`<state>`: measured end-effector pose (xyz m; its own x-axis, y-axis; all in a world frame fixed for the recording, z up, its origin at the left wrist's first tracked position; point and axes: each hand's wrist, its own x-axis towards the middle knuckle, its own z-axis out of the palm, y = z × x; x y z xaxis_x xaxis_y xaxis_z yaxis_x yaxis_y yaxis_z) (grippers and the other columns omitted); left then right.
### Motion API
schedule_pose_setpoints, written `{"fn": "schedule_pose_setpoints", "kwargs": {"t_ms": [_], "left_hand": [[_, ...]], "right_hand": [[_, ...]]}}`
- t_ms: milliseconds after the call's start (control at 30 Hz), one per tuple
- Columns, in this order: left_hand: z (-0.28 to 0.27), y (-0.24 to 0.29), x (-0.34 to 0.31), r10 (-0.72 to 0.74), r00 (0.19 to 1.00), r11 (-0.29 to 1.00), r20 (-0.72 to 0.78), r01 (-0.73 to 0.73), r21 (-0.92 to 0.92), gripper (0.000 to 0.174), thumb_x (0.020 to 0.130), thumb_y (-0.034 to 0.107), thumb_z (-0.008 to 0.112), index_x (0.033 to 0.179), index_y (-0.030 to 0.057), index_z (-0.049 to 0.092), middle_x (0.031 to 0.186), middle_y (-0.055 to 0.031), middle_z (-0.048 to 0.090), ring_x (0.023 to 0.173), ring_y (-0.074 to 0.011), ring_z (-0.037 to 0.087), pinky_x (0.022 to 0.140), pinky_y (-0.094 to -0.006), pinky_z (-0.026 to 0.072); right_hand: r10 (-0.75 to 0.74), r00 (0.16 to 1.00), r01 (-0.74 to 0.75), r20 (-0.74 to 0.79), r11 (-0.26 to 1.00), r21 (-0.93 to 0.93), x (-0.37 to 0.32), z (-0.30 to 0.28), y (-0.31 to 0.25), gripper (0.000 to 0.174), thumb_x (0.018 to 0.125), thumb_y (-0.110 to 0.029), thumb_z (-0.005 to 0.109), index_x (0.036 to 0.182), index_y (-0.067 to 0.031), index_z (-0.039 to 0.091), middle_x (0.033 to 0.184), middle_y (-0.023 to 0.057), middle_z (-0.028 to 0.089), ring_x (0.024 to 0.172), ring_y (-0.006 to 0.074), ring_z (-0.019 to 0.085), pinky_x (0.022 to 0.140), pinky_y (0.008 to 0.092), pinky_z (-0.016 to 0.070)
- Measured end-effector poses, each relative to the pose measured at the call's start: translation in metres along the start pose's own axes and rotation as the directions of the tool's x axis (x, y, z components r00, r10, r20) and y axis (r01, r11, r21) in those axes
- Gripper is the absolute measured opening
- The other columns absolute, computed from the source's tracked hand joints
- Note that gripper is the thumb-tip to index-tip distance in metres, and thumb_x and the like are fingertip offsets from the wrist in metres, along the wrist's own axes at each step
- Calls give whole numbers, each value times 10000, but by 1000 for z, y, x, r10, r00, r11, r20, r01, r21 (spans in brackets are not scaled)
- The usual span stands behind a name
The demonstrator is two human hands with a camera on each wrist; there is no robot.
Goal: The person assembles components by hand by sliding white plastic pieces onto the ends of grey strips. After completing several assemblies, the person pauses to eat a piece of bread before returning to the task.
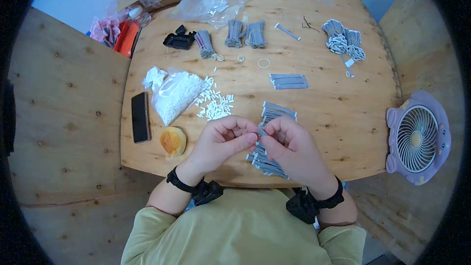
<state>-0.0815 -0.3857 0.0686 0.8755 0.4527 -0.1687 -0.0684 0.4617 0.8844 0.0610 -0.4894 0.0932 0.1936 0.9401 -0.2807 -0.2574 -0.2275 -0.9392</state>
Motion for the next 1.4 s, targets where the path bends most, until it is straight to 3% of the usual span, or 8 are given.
{"fn": "schedule_pose_setpoints", "kwargs": {"t_ms": [600,1400], "left_hand": [[0,-5,-3,59,996,998,-72,-60,-15,121,794,22,563,911,-7,550,804,-24,584,701,-62,551,641,-191,457],[-1,1,-2,-42,998,998,-47,40,-38,165,826,159,561,900,12,565,761,2,582,631,-28,512,578,-162,433]], "right_hand": [[16,1000,-16,8,1000,1,0,6,1,75,834,-50,506,891,-4,495,771,-2,526,614,36,487,542,167,412],[94,996,-94,12,995,40,-1,3,-3,81,820,-70,530,863,-5,508,698,-16,503,544,29,457,474,165,382]]}}
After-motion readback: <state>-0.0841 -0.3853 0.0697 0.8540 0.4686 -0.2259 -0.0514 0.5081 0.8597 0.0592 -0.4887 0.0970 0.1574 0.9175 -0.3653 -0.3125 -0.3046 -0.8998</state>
